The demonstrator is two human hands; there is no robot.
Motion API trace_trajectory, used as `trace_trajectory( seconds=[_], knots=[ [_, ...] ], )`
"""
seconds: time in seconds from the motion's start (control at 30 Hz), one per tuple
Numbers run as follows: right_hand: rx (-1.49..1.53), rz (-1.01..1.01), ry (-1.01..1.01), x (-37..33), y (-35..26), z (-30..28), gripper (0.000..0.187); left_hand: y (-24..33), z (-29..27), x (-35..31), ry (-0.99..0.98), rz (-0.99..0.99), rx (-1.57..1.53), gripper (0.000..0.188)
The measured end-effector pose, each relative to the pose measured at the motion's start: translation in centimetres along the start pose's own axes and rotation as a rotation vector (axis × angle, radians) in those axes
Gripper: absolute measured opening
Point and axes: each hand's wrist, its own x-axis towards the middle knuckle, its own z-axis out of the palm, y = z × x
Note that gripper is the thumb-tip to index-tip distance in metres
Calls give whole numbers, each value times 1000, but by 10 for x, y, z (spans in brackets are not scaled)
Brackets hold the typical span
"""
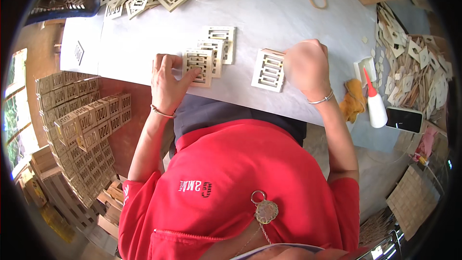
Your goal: Assembling and gluing small laser-cut wooden boxes.
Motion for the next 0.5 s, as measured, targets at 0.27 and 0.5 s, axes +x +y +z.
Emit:
trace_trajectory(
  seconds=[0.27, 0.5],
  knots=[
    [-18, 13, -21, -2, 7, 5, 11, 22, -16, 4, -162, -234, -853, 13],
    [13, 38, -10, -2, 7, 4, 11, 61, 21, 17, -250, -68, -921, 16]
  ],
)
